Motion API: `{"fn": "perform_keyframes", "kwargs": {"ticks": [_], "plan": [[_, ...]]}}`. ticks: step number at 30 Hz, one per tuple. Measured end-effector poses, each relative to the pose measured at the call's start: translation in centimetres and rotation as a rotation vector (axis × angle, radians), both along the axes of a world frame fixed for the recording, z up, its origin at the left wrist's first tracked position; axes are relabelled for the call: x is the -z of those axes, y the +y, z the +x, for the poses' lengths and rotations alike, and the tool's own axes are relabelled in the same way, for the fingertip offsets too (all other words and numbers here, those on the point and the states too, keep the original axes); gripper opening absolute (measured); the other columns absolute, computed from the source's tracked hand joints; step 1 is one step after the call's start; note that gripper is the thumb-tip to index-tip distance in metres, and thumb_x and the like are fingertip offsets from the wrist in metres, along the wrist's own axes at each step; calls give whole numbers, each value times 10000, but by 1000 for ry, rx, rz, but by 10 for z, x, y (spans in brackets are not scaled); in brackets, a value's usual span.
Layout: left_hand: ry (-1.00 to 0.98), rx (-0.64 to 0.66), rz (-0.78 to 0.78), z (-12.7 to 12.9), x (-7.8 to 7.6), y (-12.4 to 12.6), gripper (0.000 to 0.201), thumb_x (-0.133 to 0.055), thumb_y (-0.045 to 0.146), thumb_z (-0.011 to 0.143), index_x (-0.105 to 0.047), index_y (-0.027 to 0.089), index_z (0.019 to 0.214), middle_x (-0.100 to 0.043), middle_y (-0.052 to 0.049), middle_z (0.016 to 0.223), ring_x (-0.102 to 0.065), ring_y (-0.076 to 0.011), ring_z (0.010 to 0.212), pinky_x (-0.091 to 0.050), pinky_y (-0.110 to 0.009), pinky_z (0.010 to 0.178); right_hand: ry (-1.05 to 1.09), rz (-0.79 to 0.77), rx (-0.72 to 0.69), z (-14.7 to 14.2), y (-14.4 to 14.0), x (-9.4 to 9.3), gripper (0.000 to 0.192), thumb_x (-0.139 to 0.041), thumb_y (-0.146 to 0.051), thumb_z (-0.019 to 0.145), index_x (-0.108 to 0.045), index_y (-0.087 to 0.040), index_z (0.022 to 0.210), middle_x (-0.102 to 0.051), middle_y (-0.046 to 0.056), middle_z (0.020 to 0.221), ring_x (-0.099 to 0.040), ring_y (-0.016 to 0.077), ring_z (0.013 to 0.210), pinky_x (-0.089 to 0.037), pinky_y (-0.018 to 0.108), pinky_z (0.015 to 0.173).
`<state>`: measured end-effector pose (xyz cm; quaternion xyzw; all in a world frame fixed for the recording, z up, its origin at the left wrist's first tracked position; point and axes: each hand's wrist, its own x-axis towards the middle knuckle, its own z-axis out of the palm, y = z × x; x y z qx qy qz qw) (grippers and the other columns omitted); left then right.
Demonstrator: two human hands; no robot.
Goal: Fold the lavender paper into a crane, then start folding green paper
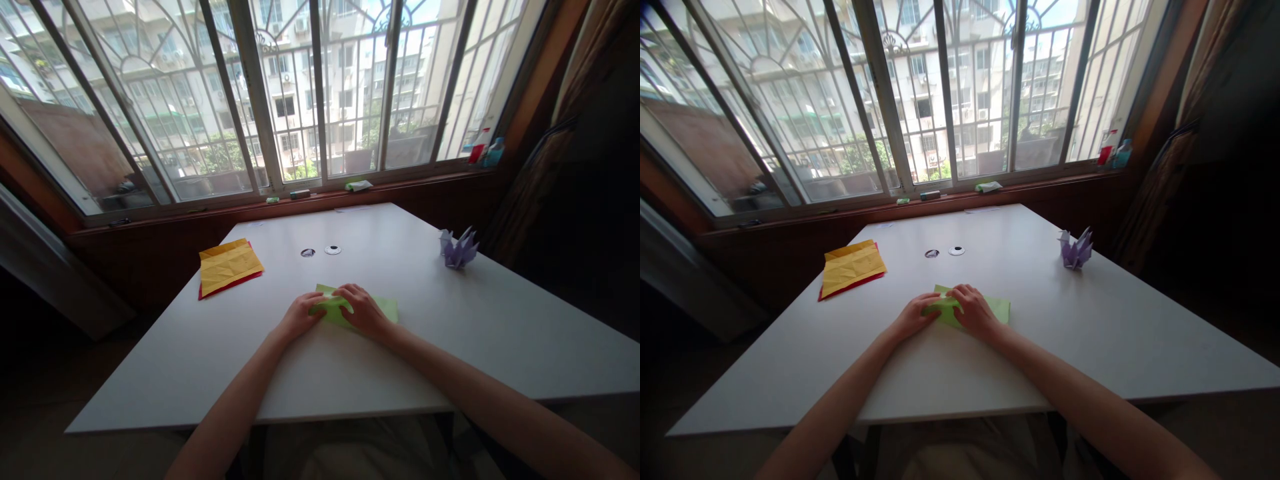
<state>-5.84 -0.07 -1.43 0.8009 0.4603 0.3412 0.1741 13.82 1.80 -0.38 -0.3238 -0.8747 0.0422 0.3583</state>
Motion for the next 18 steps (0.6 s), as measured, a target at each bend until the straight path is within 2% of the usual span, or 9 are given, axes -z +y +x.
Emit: {"fn": "perform_keyframes", "kwargs": {"ticks": [2,5,9,13,18], "plan": [[-6,40,8,2,-4,-2,233,-525,198,784,-649,213,980,-605,-50,1122,-555,-192,1015,-417,-331,920,30,-34,56,2,4,3,372,-505,-73,682,-516,-171,1040,-573,85,1004,-499,207,938,-420,359,819],[-19,93,24,4,-8,-3,227,-473,181,819,-662,220,939,-628,-39,1080,-567,-177,985,-436,-310,890,58,-81,121,5,10,7,413,-496,-74,674,-496,-164,1077,-575,93,1028,-508,213,966,-420,372,837],[-28,99,50,5,-8,-2,216,-492,161,804,-668,224,913,-638,-33,1057,-572,-175,970,-440,-317,888,66,-115,161,7,15,8,310,-479,-48,660,-545,-160,941,-595,81,937,-526,205,913,-427,352,808],[-31,21,78,2,0,2,247,-510,132,772,-659,210,953,-639,-54,1049,-558,-193,991,-423,-359,911,58,-112,149,7,14,5,207,-477,-26,652,-560,-191,745,-591,48,857,-519,187,878,-421,322,785],[-12,-42,90,1,3,3,274,-508,99,742,-668,203,940,-655,-56,912,-570,-188,867,-453,-336,818,37,-112,147,7,12,3,208,-486,-8,643,-568,-194,683,-592,33,807,-519,178,836,-409,303,769]]}}
